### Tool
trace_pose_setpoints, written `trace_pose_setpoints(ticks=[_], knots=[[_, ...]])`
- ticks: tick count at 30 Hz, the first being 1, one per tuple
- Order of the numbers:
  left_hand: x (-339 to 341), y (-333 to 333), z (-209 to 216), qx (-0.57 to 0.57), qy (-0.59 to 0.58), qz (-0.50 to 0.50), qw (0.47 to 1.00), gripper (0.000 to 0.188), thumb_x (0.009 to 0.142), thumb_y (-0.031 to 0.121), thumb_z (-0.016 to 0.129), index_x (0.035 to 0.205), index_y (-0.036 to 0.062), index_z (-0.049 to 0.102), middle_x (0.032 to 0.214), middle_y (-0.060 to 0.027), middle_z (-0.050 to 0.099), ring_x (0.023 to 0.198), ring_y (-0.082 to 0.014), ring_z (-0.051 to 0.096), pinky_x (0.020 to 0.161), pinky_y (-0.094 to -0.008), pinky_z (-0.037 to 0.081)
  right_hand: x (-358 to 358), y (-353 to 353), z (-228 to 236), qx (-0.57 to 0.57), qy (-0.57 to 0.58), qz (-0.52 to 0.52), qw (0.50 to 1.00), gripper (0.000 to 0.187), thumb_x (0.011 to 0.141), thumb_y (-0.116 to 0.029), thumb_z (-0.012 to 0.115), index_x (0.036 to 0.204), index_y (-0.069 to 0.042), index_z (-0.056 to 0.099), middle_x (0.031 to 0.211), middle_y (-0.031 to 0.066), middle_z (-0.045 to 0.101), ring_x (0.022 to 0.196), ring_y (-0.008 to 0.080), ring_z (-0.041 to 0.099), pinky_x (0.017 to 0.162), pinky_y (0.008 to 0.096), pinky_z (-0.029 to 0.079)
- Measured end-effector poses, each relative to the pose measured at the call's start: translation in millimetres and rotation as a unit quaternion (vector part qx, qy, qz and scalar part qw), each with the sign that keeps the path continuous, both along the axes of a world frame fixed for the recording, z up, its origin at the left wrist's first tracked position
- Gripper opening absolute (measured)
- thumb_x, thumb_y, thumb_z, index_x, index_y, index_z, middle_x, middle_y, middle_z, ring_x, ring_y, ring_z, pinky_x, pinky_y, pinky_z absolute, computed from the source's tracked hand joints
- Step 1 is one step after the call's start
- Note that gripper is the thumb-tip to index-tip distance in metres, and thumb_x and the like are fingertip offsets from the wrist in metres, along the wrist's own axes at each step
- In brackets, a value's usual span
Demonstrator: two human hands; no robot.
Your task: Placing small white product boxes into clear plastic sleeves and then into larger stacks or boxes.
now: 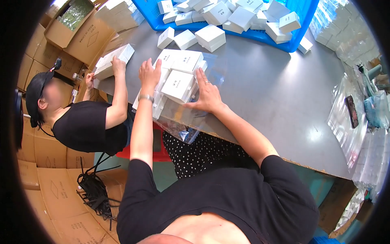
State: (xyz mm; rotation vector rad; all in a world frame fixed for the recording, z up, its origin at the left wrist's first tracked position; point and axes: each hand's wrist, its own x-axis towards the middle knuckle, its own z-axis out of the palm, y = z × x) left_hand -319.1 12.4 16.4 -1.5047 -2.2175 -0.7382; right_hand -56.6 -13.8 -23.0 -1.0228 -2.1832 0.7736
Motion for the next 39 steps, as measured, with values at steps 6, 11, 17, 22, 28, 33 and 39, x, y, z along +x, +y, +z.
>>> trace_pose_setpoints(ticks=[6,11,17,22,28,33,39], knots=[[36.2,60.4,7.1,-0.227,-0.098,-0.027,0.969,0.08,0.091,0.066,0.045,0.139,0.0022,0.045,0.134,-0.0227,0.055,0.12,-0.0399,0.056,0.102,-0.0483,0.044,12.1,27.9,0.4,-0.018,-0.04,-0.013,0.999,0.138,0.059,-0.063,0.079,0.155,0.0,0.002,0.161,0.0221,0.014,0.134,0.0394,0.045,0.106,0.0442,0.044],[37.4,63.7,9.6,-0.218,-0.087,-0.041,0.971,0.077,0.09,0.065,0.048,0.134,0.0021,0.048,0.131,-0.0224,0.057,0.118,-0.0405,0.058,0.099,-0.0458,0.046,19.4,41.8,-2.2,-0.012,-0.014,0.008,1.0,0.123,0.066,-0.053,0.078,0.154,0.001,0.011,0.161,0.0219,0.014,0.139,0.0372,0.038,0.108,0.0417,0.041],[39.5,24.4,9.6,-0.159,-0.066,-0.07,0.983,0.088,0.085,0.066,0.058,0.147,0.0062,0.039,0.148,-0.0234,0.04,0.141,-0.0399,0.029,0.106,-0.0698,0.022,84.7,95.2,56.2,-0.165,-0.016,0.329,0.93,0.034,0.077,-0.022,0.077,0.103,-0.001,0.073,0.097,0.0159,0.072,0.074,0.0192,0.068,0.071,0.0284,0.055],[117.1,-28.8,26.1,-0.282,-0.013,-0.152,0.947,0.109,0.066,0.066,0.073,0.155,0.0204,0.028,0.158,-0.0212,0.023,0.148,-0.0417,0.013,0.109,-0.0736,0.007,57.2,184.1,70.4,-0.034,0.041,-0.071,0.996,0.053,0.07,-0.038,0.082,0.115,-0.012,0.071,0.116,0.0206,0.066,0.096,0.0261,0.068,0.085,0.037,0.054],[108.0,-37.3,29.3,-0.324,-0.014,-0.149,0.934,0.106,0.064,0.048,0.075,0.155,0.0245,0.025,0.161,-0.0176,0.016,0.149,-0.0407,0.007,0.11,-0.0734,0.004,51.4,223.9,20.7,0.139,-0.111,-0.076,0.981,0.084,0.059,-0.03,0.081,0.138,-0.031,0.052,0.151,0.0215,0.034,0.115,0.0449,0.055,0.102,0.044,0.046],[105.0,-31.5,19.3,-0.326,0.007,-0.154,0.933,0.104,0.065,0.042,0.073,0.155,0.0224,0.026,0.16,-0.0177,0.019,0.15,-0.0397,0.008,0.111,-0.0731,0.008,165.9,116.6,27.5,0.16,-0.106,-0.004,0.981,0.077,0.06,-0.023,0.076,0.134,-0.024,0.055,0.149,0.0209,0.039,0.128,0.0409,0.048,0.106,0.0456,0.041],[171.4,-48.0,21.5,-0.129,0.075,-0.324,0.934,0.104,0.067,0.037,0.082,0.15,0.0031,0.03,0.154,-0.0246,0.026,0.146,-0.0437,0.015,0.115,-0.0618,0.017,286.6,-0.1,25.2,-0.053,0.217,-0.32,0.921,0.043,0.079,-0.028,0.073,0.114,-0.003,0.065,0.105,0.013,0.07,0.104,0.0216,0.064,0.089,0.0298,0.048]])
